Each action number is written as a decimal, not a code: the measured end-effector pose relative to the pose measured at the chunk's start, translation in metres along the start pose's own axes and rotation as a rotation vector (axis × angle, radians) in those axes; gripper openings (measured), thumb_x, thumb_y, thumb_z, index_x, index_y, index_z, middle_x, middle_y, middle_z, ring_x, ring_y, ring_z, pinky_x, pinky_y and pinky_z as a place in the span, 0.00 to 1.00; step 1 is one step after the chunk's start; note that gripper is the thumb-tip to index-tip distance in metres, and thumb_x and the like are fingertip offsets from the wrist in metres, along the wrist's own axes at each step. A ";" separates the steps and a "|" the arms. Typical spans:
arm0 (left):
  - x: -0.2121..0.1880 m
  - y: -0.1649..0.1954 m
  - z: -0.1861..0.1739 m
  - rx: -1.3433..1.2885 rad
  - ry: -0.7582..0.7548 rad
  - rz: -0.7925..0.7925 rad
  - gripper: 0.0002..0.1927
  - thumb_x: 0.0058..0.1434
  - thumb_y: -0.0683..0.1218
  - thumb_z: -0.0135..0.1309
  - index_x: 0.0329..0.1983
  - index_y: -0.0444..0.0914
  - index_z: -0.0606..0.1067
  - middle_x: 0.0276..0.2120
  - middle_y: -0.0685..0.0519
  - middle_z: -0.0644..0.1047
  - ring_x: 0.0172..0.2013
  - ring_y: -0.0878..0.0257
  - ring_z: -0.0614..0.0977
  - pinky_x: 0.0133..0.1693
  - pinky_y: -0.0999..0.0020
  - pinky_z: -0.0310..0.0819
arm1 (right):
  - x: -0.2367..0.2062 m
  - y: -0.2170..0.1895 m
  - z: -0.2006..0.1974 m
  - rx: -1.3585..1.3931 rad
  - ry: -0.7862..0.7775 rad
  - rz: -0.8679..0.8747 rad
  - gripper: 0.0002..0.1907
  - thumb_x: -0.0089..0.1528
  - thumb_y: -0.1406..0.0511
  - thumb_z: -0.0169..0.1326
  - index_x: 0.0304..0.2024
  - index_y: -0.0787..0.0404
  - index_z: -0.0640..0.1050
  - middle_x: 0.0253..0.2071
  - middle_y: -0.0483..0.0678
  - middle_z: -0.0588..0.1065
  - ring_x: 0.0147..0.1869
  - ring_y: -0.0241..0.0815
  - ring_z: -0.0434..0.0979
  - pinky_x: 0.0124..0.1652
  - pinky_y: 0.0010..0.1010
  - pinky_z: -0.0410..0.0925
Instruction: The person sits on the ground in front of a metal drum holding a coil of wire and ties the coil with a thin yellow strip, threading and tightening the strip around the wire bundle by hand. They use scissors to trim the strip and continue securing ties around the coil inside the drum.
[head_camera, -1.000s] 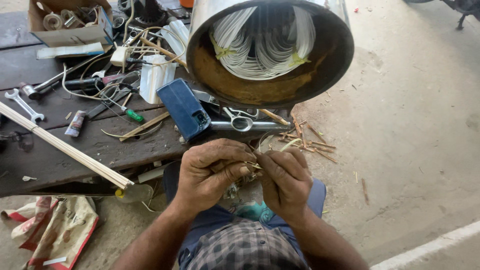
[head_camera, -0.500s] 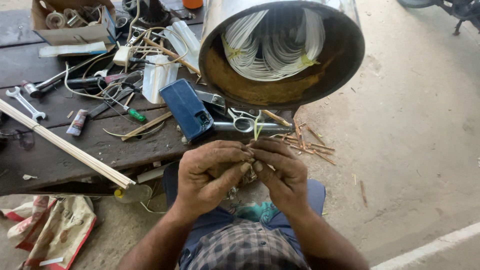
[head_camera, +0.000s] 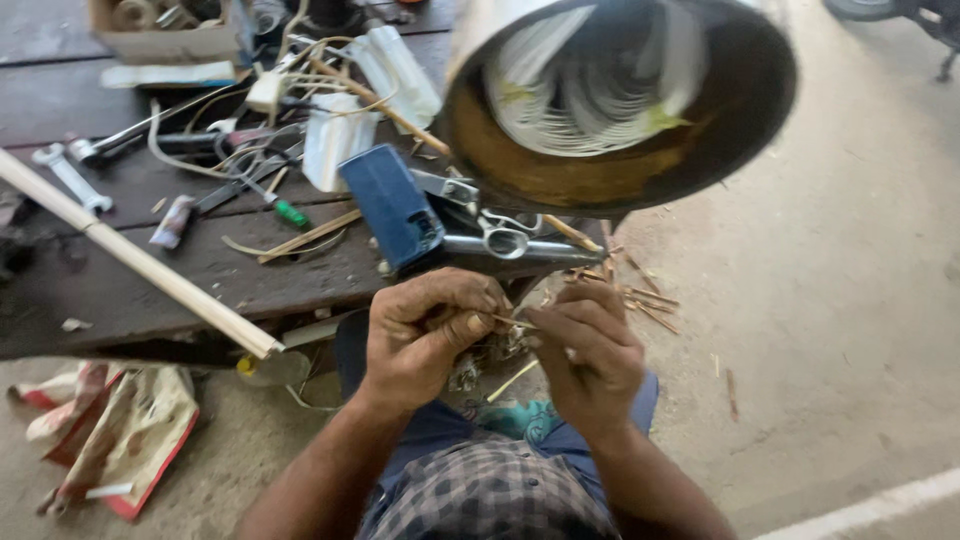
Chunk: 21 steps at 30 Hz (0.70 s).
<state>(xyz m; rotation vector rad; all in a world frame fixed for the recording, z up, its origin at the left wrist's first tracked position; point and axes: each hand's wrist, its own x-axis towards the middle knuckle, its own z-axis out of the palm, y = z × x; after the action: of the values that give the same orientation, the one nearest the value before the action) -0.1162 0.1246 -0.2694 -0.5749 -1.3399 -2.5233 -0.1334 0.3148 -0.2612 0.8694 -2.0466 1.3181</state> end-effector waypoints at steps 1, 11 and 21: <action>-0.001 -0.001 -0.003 -0.029 0.028 -0.018 0.06 0.66 0.36 0.61 0.45 0.31 0.79 0.45 0.46 0.82 0.46 0.61 0.84 0.49 0.67 0.83 | -0.004 0.000 0.000 0.061 0.008 0.073 0.10 0.59 0.72 0.65 0.43 0.63 0.83 0.36 0.44 0.80 0.46 0.40 0.77 0.44 0.28 0.70; 0.022 0.041 -0.130 1.511 0.118 0.103 0.08 0.62 0.35 0.60 0.42 0.38 0.83 0.46 0.47 0.83 0.44 0.56 0.85 0.47 0.65 0.83 | -0.020 0.013 -0.024 -0.027 0.121 0.180 0.04 0.66 0.75 0.60 0.44 0.68 0.82 0.34 0.51 0.79 0.32 0.33 0.76 0.29 0.18 0.67; 0.079 0.083 -0.151 2.110 -0.277 -0.431 0.23 0.54 0.40 0.60 0.54 0.49 0.81 0.56 0.58 0.78 0.52 0.54 0.79 0.52 0.58 0.77 | -0.002 -0.029 -0.048 -0.234 0.146 0.000 0.08 0.67 0.71 0.61 0.49 0.69 0.81 0.40 0.54 0.79 0.36 0.36 0.78 0.34 0.21 0.69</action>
<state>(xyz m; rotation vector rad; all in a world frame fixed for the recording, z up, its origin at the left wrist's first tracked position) -0.1912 -0.0488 -0.2493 -0.0330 -3.1041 -0.0192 -0.1052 0.3505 -0.2291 0.6496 -2.0344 1.0812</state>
